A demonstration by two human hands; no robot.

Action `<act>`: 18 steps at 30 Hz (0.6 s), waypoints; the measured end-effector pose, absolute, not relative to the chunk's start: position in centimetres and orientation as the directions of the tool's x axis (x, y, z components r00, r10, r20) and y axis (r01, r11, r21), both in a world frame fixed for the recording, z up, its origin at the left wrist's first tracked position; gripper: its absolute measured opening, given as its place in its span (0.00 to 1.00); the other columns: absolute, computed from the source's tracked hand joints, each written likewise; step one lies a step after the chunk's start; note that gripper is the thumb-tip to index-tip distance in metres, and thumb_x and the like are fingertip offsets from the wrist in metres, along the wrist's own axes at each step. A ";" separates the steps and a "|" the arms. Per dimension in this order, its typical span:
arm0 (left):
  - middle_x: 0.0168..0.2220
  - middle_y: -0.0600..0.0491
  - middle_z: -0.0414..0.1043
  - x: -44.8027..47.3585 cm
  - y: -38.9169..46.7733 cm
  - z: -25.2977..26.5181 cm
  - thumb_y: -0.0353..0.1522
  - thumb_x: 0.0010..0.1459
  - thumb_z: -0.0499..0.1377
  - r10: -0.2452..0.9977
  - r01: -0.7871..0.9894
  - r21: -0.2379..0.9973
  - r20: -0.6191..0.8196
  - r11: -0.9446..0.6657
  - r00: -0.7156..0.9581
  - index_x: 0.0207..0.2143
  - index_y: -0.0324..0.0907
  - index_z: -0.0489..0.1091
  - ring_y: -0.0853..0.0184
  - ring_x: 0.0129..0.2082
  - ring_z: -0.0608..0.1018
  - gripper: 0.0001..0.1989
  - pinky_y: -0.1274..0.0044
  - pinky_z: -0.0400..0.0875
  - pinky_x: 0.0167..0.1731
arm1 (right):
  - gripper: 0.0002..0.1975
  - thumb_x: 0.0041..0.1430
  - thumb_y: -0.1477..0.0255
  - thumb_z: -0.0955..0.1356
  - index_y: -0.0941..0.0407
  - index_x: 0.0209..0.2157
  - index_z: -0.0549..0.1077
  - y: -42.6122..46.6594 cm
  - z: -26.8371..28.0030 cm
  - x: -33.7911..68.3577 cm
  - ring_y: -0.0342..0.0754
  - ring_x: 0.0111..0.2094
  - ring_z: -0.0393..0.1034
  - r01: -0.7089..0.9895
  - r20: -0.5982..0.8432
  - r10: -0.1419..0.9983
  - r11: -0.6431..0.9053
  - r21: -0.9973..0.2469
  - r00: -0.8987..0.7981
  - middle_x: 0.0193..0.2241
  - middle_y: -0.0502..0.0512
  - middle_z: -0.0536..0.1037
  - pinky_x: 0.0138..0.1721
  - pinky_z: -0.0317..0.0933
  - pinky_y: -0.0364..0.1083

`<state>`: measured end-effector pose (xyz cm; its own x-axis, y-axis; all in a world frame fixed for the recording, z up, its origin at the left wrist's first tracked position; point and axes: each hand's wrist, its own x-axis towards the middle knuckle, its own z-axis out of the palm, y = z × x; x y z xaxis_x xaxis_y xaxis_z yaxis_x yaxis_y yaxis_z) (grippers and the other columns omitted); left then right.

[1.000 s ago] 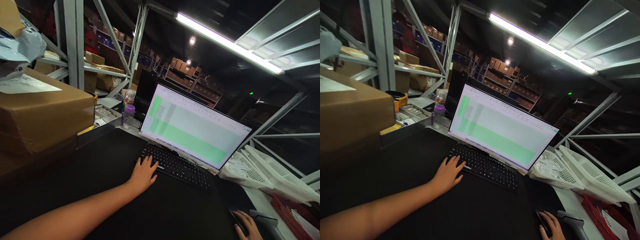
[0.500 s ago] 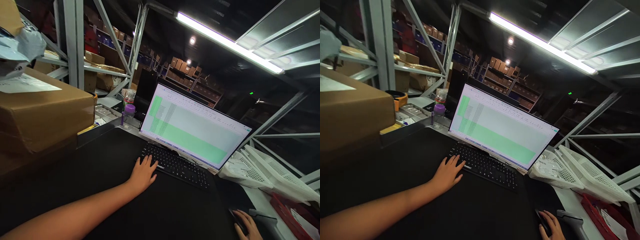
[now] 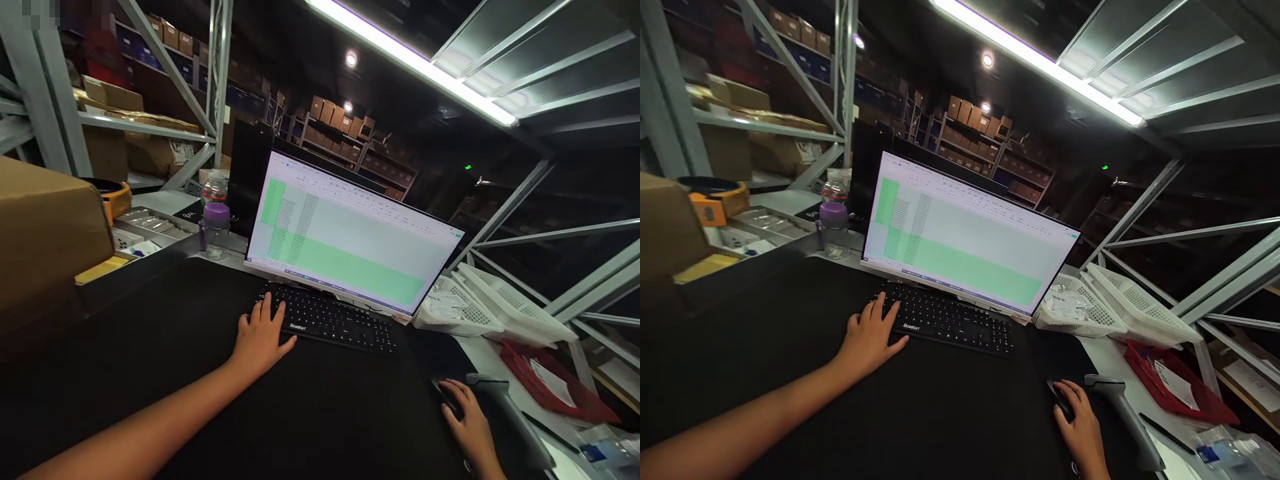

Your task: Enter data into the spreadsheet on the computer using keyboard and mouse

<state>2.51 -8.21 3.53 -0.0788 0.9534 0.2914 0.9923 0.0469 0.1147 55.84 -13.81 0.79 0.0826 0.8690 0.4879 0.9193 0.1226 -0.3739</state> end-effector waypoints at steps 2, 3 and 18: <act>0.77 0.30 0.43 2.5 -8.1 3.9 0.49 0.65 0.58 0.961 0.994 0.104 0.267 0.044 -0.071 0.70 0.40 0.65 0.38 0.72 0.60 0.36 0.51 0.64 0.60 | 0.24 0.63 0.56 0.69 0.49 0.56 0.79 -13.7 0.2 56.5 0.55 0.52 0.76 0.911 0.475 0.876 0.129 -0.391 0.079 0.55 0.57 0.77 0.52 0.73 0.51; 0.77 0.30 0.42 2.5 -8.0 4.1 0.49 0.65 0.58 0.966 0.994 0.102 0.250 0.041 -0.066 0.69 0.41 0.66 0.38 0.73 0.59 0.36 0.51 0.64 0.61 | 0.24 0.61 0.56 0.68 0.48 0.56 0.80 -13.6 -0.1 56.9 0.55 0.51 0.77 0.907 0.463 0.883 0.132 -0.401 0.076 0.54 0.56 0.77 0.50 0.74 0.50; 0.74 0.33 0.55 2.4 -8.7 3.9 0.41 0.70 0.52 0.968 0.998 0.061 0.252 -0.008 -0.008 0.71 0.38 0.63 0.44 0.71 0.64 0.31 0.53 0.61 0.65 | 0.27 0.60 0.50 0.66 0.47 0.55 0.77 -10.9 -4.5 60.7 0.61 0.58 0.75 0.889 0.490 0.864 0.129 -0.438 0.116 0.55 0.57 0.78 0.60 0.69 0.56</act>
